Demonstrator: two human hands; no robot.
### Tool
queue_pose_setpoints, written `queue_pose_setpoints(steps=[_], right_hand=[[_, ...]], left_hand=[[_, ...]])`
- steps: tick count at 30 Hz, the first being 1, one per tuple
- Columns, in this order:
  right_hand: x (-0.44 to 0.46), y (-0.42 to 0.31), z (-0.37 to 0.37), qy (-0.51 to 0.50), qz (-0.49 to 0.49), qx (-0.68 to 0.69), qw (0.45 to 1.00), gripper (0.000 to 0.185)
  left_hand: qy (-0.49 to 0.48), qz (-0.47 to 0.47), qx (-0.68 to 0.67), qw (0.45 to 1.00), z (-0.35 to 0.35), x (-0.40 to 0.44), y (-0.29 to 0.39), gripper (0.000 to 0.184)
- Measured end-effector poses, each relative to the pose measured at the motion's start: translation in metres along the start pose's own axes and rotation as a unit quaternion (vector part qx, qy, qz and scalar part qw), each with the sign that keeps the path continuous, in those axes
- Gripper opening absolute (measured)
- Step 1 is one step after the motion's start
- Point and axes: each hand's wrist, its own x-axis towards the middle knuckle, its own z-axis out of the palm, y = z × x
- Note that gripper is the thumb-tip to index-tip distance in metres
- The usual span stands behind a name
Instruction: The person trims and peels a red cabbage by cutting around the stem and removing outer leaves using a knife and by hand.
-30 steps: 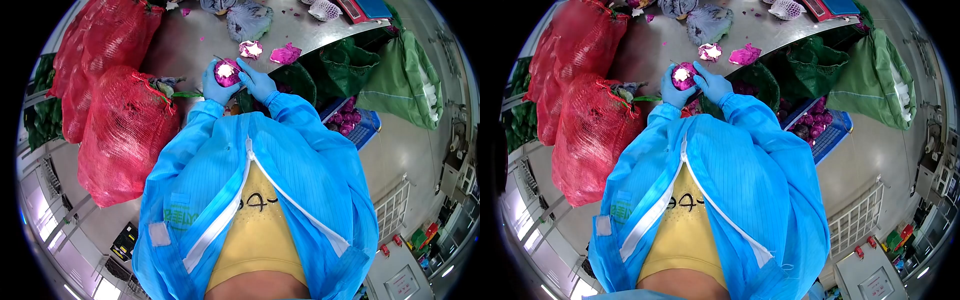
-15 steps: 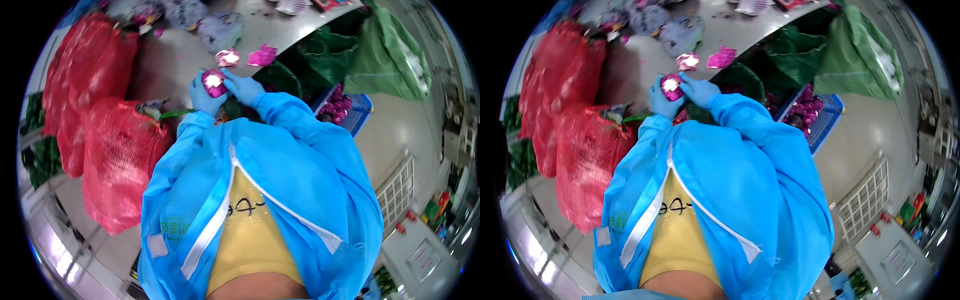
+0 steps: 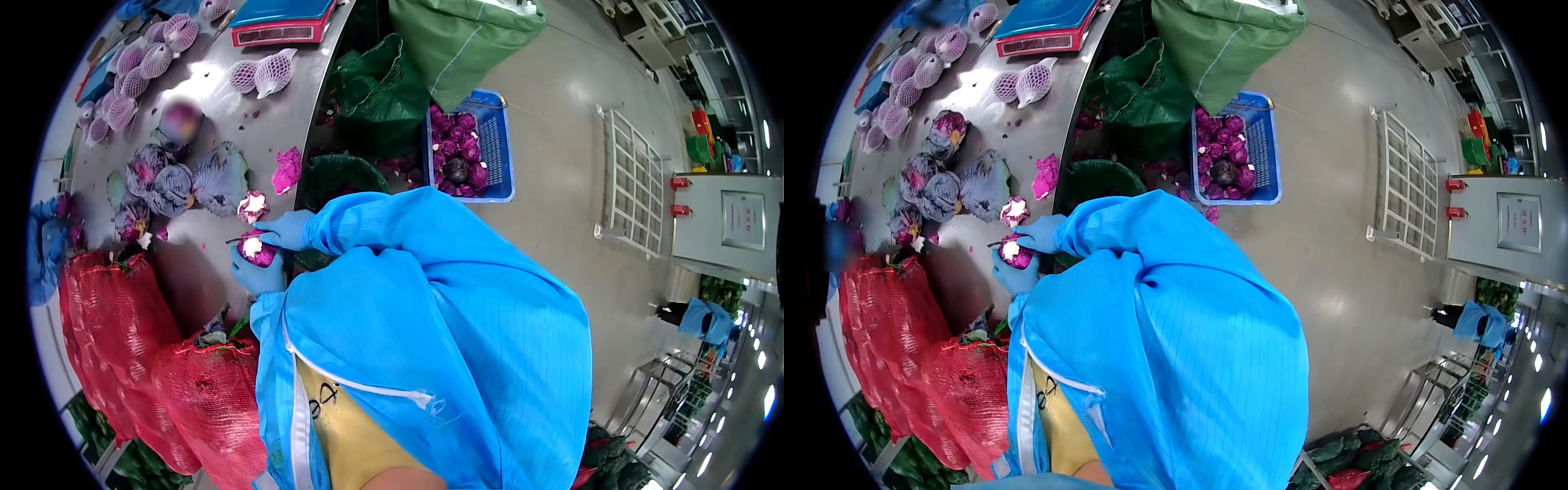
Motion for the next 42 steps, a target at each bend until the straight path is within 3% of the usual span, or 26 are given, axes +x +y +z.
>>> queue_pose_setpoints(steps=[2, 4, 8, 10, 13, 16, 18, 20, 22, 24, 28, 30, 32, 34, 37, 38, 40, 42], right_hand=[[0.007, 0.006, 0.005, -0.022, 0.000, 0.064, 0.998, 0.055], [-0.008, -0.009, -0.012, -0.002, 0.011, -0.043, 0.999, 0.053], [0.004, 0.008, 0.002, 0.034, -0.023, -0.035, 0.999, 0.051], [-0.016, -0.017, -0.025, -0.013, 0.010, -0.040, 0.999, 0.052], [-0.009, -0.012, -0.017, -0.017, -0.019, -0.029, 0.999, 0.052], [-0.010, -0.014, -0.021, -0.015, 0.014, -0.072, 0.997, 0.052], [-0.007, -0.014, -0.018, -0.004, 0.011, -0.101, 0.995, 0.054], [0.006, 0.006, 0.001, 0.025, -0.020, -0.048, 0.998, 0.055], [0.004, 0.005, -0.008, -0.053, 0.024, 0.129, 0.990, 0.054], [0.005, 0.008, -0.006, 0.025, -0.014, -0.076, 0.997, 0.055], [-0.002, -0.014, -0.015, -0.004, 0.018, -0.128, 0.992, 0.053], [0.004, -0.002, -0.012, -0.047, 0.022, 0.019, 0.998, 0.049], [0.003, 0.000, -0.015, -0.055, 0.020, 0.001, 0.998, 0.049], [-0.001, -0.004, -0.011, 0.035, -0.009, -0.132, 0.991, 0.051], [-0.004, -0.012, -0.010, 0.040, 0.003, -0.144, 0.989, 0.051], [-0.001, -0.009, -0.007, 0.037, 0.002, -0.142, 0.989, 0.051], [0.007, 0.000, -0.010, -0.060, 0.041, 0.069, 0.995, 0.048], [0.007, 0.000, -0.014, -0.066, 0.034, 0.032, 0.997, 0.049]], left_hand=[[0.001, -0.007, 0.006, 1.000, -0.002, -0.002, 0.003, 0.099], [0.011, 0.004, -0.004, 1.000, 0.001, 0.000, -0.001, 0.099], [0.007, -0.027, 0.052, 0.998, -0.003, -0.003, 0.011, 0.095], [0.009, -0.027, 0.038, 0.999, -0.003, -0.002, 0.013, 0.095], [0.014, -0.020, -0.012, 1.000, -0.004, -0.004, 0.012, 0.094], [0.022, -0.003, -0.003, 1.000, -0.008, -0.004, 0.021, 0.092], [-0.010, -0.043, -0.018, 0.999, -0.016, -0.004, 0.028, 0.093], [0.020, -0.031, 0.007, 0.999, -0.002, -0.006, 0.010, 0.097], [0.013, -0.029, -0.007, 0.999, -0.003, -0.005, 0.012, 0.096], [-0.017, -0.046, 0.007, 0.999, -0.009, -0.002, 0.022, 0.095], [0.004, -0.072, 0.003, 0.997, -0.009, -0.006, 0.018, 0.094], [-0.005, -0.070, -0.003, 0.998, -0.010, -0.005, 0.020, 0.095], [-0.022, -0.072, -0.002, 0.997, -0.009, -0.003, 0.022, 0.098], [-0.031, -0.079, -0.005, 0.996, -0.009, -0.002, 0.022, 0.099], [-0.027, -0.079, -0.001, 0.996, -0.008, -0.003, 0.015, 0.100], [-0.029, -0.078, 0.000, 0.997, -0.008, -0.002, 0.014, 0.100], [-0.033, -0.076, 0.001, 0.997, -0.008, -0.002, 0.017, 0.100], [-0.035, -0.076, 0.010, 0.996, -0.009, 0.000, 0.021, 0.100]])
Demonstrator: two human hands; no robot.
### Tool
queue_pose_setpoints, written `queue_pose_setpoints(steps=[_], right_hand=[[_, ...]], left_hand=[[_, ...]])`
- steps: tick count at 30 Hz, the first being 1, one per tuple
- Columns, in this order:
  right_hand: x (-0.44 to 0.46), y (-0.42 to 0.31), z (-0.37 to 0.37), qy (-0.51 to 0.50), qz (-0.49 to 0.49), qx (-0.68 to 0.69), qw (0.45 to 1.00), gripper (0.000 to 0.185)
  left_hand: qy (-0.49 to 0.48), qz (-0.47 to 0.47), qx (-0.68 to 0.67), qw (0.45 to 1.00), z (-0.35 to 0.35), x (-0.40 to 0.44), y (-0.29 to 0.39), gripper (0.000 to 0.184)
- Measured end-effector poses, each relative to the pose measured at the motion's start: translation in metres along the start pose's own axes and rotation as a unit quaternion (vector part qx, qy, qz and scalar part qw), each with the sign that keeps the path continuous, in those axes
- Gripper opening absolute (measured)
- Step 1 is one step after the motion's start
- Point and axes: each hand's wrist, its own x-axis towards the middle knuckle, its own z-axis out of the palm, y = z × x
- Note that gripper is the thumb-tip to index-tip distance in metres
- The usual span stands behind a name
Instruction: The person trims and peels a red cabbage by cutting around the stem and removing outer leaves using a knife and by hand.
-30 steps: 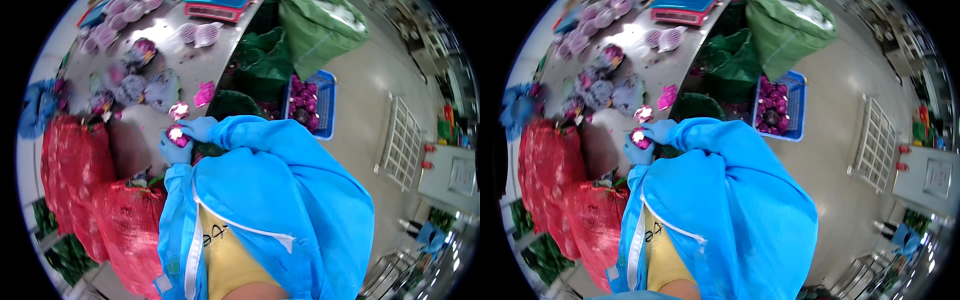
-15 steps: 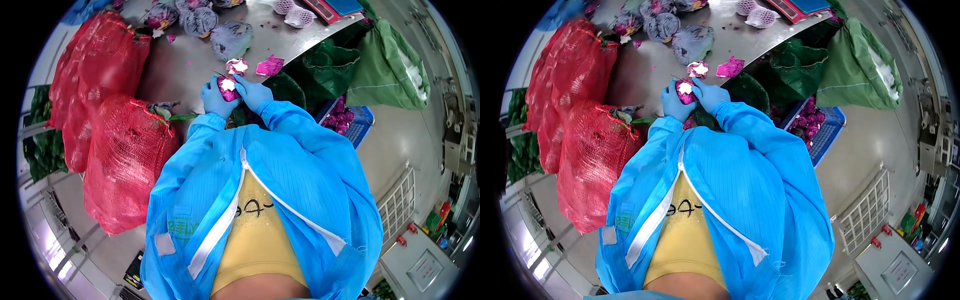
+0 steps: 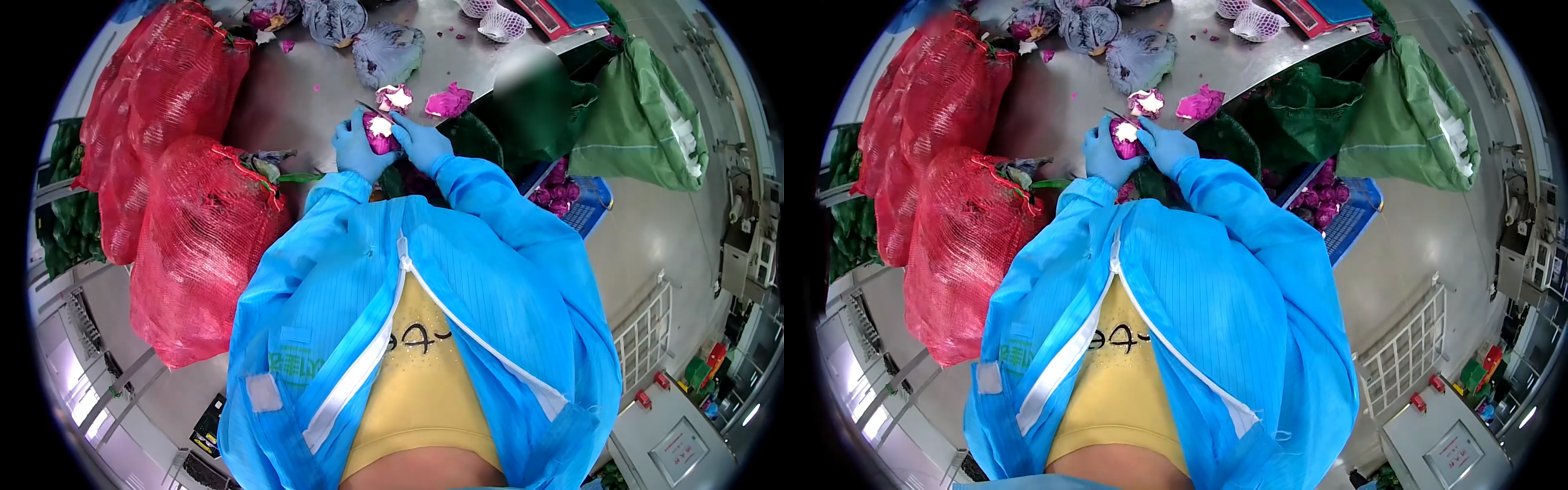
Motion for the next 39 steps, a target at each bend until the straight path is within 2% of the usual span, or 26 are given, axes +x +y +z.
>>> queue_pose_setpoints(steps=[2, 6, 8, 9, 10, 12, 15, 18, 22, 24, 28, 30, 32, 34, 39], right_hand=[[-0.007, -0.007, 0.002, 0.098, -0.026, -0.184, 0.978, 0.051], [-0.001, -0.002, 0.005, 0.089, -0.027, -0.180, 0.979, 0.051], [0.008, 0.012, 0.006, -0.004, -0.001, 0.056, 0.998, 0.049], [0.004, 0.006, 0.004, 0.048, -0.041, -0.047, 0.997, 0.049], [0.001, 0.000, 0.000, 0.049, -0.042, -0.048, 0.997, 0.049], [-0.009, -0.016, -0.004, 0.066, 0.009, -0.174, 0.982, 0.051], [0.002, 0.003, 0.006, 0.086, -0.035, -0.121, 0.988, 0.049], [0.011, 0.019, 0.010, 0.102, -0.057, -0.123, 0.985, 0.047], [-0.007, -0.012, -0.003, 0.092, -0.009, -0.182, 0.979, 0.047], [0.000, -0.005, 0.004, 0.123, -0.009, -0.159, 0.979, 0.047], [0.010, 0.012, 0.005, 0.122, -0.036, -0.123, 0.984, 0.048], [0.011, 0.015, 0.003, -0.001, -0.016, 0.081, 0.997, 0.049], [0.006, 0.012, 0.005, 0.001, -0.019, 0.089, 0.996, 0.049], [-0.007, -0.011, -0.002, 0.091, -0.012, -0.174, 0.981, 0.048], [0.007, 0.003, 0.000, 0.107, -0.026, -0.132, 0.985, 0.046]], left_hand=[[0.014, 0.002, 0.001, 1.000, 0.000, 0.000, 0.002, 0.098], [0.026, 0.002, 0.018, 0.999, 0.000, -0.001, 0.000, 0.096], [0.020, 0.002, 0.018, 1.000, -0.003, -0.002, 0.004, 0.096], [0.017, 0.001, 0.015, 1.000, -0.004, -0.001, 0.007, 0.096], [0.018, 0.002, 0.013, 1.000, -0.003, 0.001, 0.006, 0.096], [0.001, -0.004, 0.023, 1.000, -0.001, 0.002, 0.003, 0.098], [-0.004, -0.015, 0.024, 1.000, -0.003, 0.002, 0.004, 0.098], [-0.014, -0.011, 0.035, 0.999, -0.007, 0.002, 0.010, 0.099], [-0.011, -0.023, 0.032, 0.999, -0.003, 0.003, 0.008, 0.100], [-0.007, -0.025, 0.046, 0.999, -0.003, 0.004, 0.008, 0.102], [-0.005, -0.032, 0.037, 0.999, -0.004, 0.004, 0.012, 0.101], [-0.016, -0.008, 0.038, 0.999, -0.003, 0.002, 0.007, 0.102], [-0.016, -0.013, 0.041, 0.999, 0.001, 0.001, 0.006, 0.102], [0.003, -0.006, 0.045, 0.999, 0.001, 0.002, 0.005, 0.101], [-0.009, -0.006, 0.063, 0.998, -0.003, 0.006, 0.010, 0.101]])
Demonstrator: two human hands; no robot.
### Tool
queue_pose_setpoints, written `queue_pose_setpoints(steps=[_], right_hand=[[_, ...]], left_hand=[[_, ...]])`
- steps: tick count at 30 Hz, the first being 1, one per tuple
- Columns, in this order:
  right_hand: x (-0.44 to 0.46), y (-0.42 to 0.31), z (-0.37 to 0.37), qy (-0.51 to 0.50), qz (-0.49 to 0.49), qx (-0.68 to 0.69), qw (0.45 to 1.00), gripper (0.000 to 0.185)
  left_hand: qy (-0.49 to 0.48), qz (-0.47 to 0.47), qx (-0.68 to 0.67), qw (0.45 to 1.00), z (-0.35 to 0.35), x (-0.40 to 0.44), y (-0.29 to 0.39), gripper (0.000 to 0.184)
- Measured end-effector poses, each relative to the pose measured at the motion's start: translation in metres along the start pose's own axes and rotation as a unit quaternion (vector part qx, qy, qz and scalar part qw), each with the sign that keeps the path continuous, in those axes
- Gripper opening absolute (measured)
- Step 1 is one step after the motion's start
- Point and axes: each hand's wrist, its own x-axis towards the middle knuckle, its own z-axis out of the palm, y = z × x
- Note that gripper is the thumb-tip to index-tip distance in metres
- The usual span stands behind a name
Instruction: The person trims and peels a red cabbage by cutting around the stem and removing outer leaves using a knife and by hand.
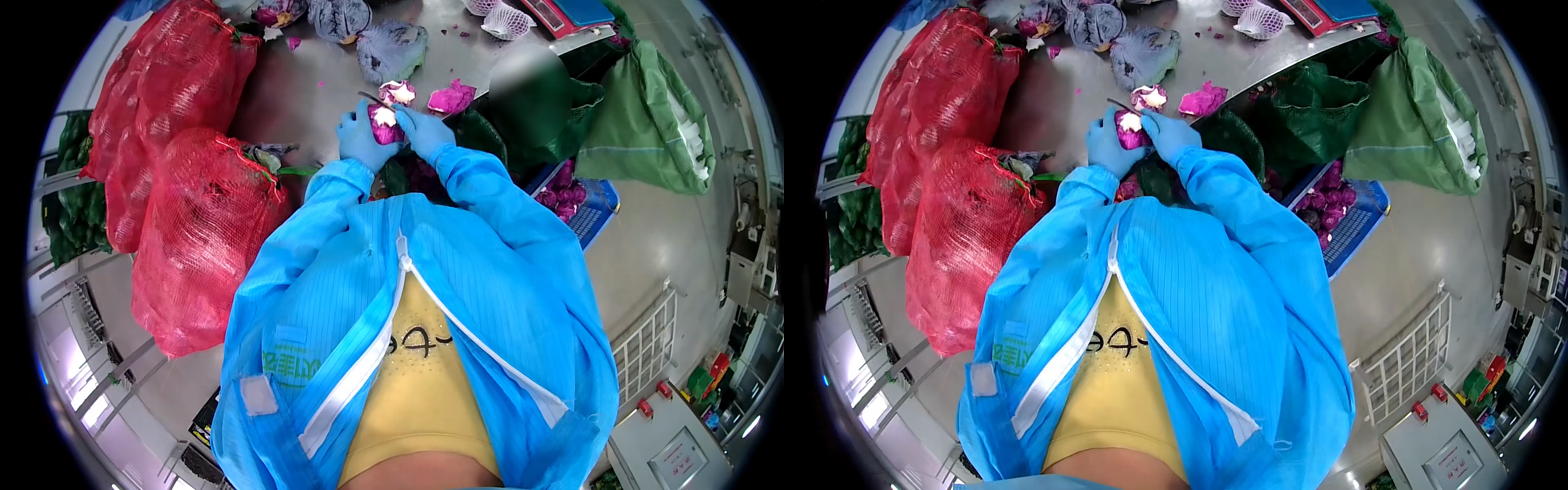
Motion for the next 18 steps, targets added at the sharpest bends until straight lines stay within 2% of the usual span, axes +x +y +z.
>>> queue_pose_setpoints(steps=[3, 5, 13, 17, 18], right_hand=[[0.008, 0.015, -0.001, 0.012, 0.029, 0.025, 0.999, 0.046], [0.014, 0.025, -0.001, 0.027, 0.078, 0.031, 0.996, 0.049], [-0.006, 0.002, 0.001, 0.061, 0.053, 0.082, 0.993, 0.055], [0.002, -0.009, -0.003, 0.078, 0.049, 0.127, 0.988, 0.045], [0.013, -0.003, 0.010, 0.117, 0.041, 0.165, 0.979, 0.038]], left_hand=[[-0.004, 0.001, 0.000, 1.000, 0.002, 0.000, 0.007, 0.102], [-0.004, 0.052, 0.044, 0.998, 0.003, -0.012, 0.008, 0.103], [0.040, 0.057, -0.064, 0.995, 0.010, -0.017, -0.015, 0.104], [0.040, 0.083, -0.101, 0.991, 0.012, -0.020, -0.024, 0.108], [0.046, 0.097, -0.080, 0.991, 0.012, -0.022, -0.030, 0.107]])
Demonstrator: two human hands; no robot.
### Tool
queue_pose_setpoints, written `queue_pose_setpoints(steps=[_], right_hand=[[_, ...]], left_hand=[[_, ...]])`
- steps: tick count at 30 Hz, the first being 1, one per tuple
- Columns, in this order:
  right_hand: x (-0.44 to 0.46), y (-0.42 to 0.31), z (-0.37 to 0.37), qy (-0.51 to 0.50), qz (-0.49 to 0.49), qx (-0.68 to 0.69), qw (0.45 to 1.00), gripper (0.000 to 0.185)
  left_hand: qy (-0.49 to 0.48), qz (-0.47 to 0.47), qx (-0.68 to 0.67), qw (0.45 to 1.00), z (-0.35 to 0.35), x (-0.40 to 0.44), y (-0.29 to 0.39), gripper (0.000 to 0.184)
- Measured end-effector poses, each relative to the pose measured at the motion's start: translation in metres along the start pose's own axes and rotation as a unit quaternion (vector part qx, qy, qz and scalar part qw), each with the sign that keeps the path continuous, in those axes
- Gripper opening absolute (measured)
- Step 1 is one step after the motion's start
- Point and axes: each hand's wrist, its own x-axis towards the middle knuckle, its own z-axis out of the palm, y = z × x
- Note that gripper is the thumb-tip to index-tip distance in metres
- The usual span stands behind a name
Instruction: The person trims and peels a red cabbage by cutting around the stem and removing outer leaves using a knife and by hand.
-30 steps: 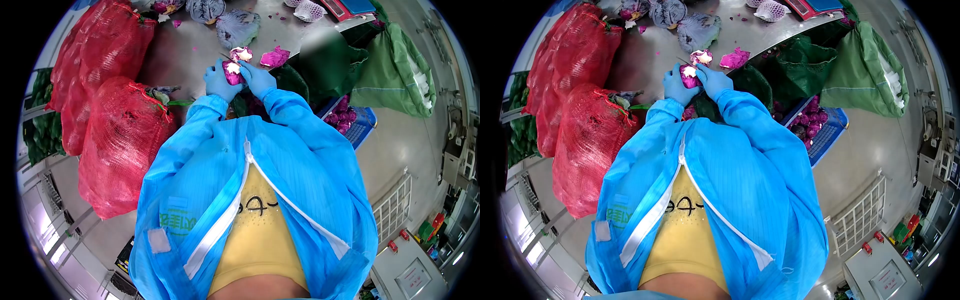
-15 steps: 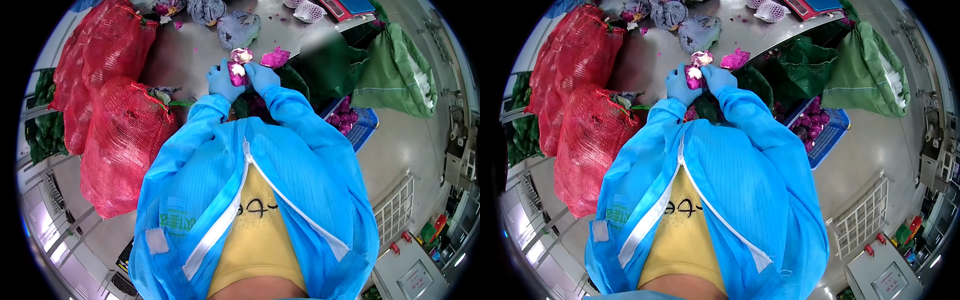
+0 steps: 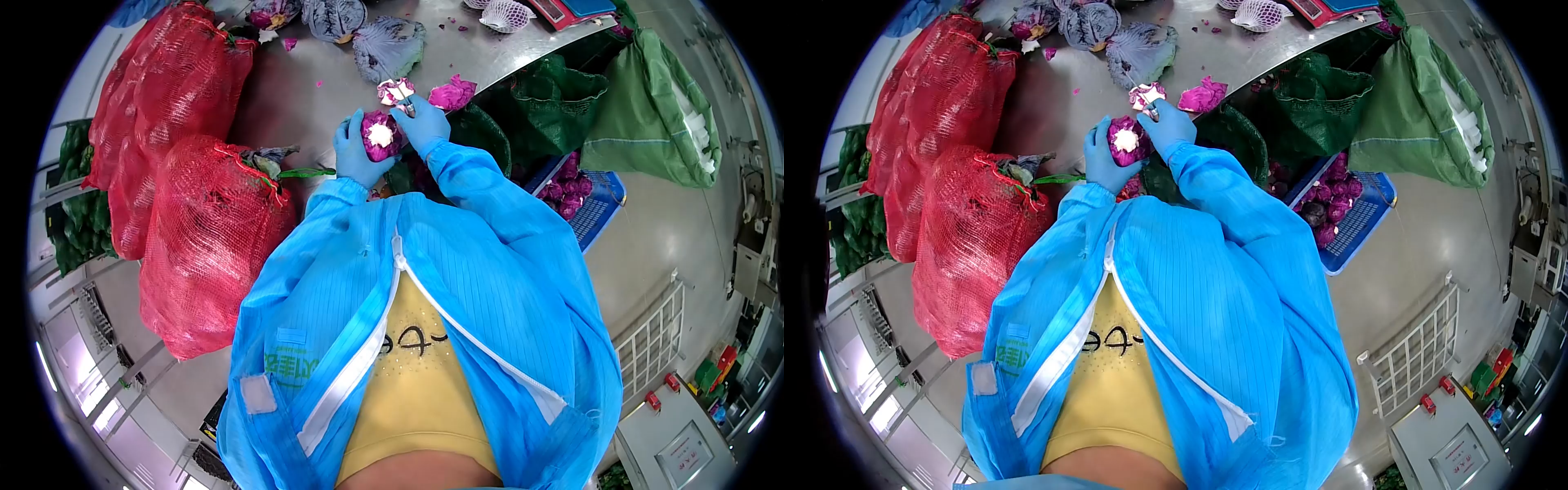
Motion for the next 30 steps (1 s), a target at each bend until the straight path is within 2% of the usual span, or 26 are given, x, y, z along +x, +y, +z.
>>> queue_pose_setpoints(steps=[1, 3, 5, 6, 7, 9, 10, 15, 17, 18, 20, 23, 25, 30], right_hand=[[0.010, 0.010, 0.006, -0.001, 0.000, 0.000, 1.000, 0.038], [0.027, 0.031, 0.012, 0.063, 0.058, 0.009, 0.996, 0.037], [0.044, 0.051, 0.002, 0.080, 0.122, 0.054, 0.988, 0.032], [0.041, 0.046, -0.008, 0.013, 0.128, 0.081, 0.988, 0.036], [0.035, 0.044, -0.013, 0.008, 0.127, 0.081, 0.989, 0.036], [0.019, 0.038, -0.015, -0.005, -0.003, 0.035, 0.999, 0.040], [0.009, 0.029, -0.014, 0.040, -0.028, -0.023, 0.999, 0.045], [-0.006, 0.008, 0.011, -0.078, -0.064, 0.058, 0.993, 0.044], [0.004, 0.013, 0.027, -0.148, 0.020, 0.110, 0.983, 0.048], [0.008, 0.011, 0.030, -0.148, 0.020, 0.110, 0.983, 0.048], [0.014, 0.008, 0.034, -0.210, 0.098, 0.086, 0.969, 0.051], [0.019, 0.020, 0.045, -0.241, 0.085, 0.158, 0.954, 0.047], [0.017, 0.010, 0.036, -0.243, 0.100, 0.153, 0.953, 0.044], [0.015, 0.006, 0.031, -0.244, 0.101, 0.122, 0.957, 0.037]], left_hand=[[0.000, -0.001, 0.001, 1.000, -0.002, -0.003, -0.005, 0.107], [0.033, -0.004, -0.081, 0.996, -0.004, -0.013, -0.015, 0.107], [0.044, -0.016, -0.112, 0.993, -0.002, -0.024, -0.034, 0.107], [0.049, -0.036, -0.182, 0.981, 0.002, -0.027, -0.047, 0.108], [0.051, -0.061, -0.251, 0.965, -0.001, -0.032, -0.049, 0.109], [0.050, -0.079, -0.233, 0.968, -0.006, -0.034, -0.052, 0.109], [0.044, -0.076, -0.234, 0.968, -0.007, -0.032, -0.048, 0.108], [0.050, -0.043, -0.186, 0.980, -0.001, -0.027, -0.052, 0.108], [0.047, -0.046, -0.199, 0.978, 0.001, -0.028, -0.055, 0.108], [0.045, -0.050, -0.212, 0.975, 0.001, -0.028, -0.056, 0.108], [0.046, -0.041, -0.206, 0.977, 0.001, -0.028, -0.057, 0.107], [0.039, -0.046, -0.230, 0.971, 0.001, -0.029, -0.051, 0.108], [0.034, -0.060, -0.257, 0.964, -0.004, -0.027, -0.044, 0.108], [0.018, -0.039, -0.214, 0.976, -0.002, -0.024, -0.044, 0.105]])
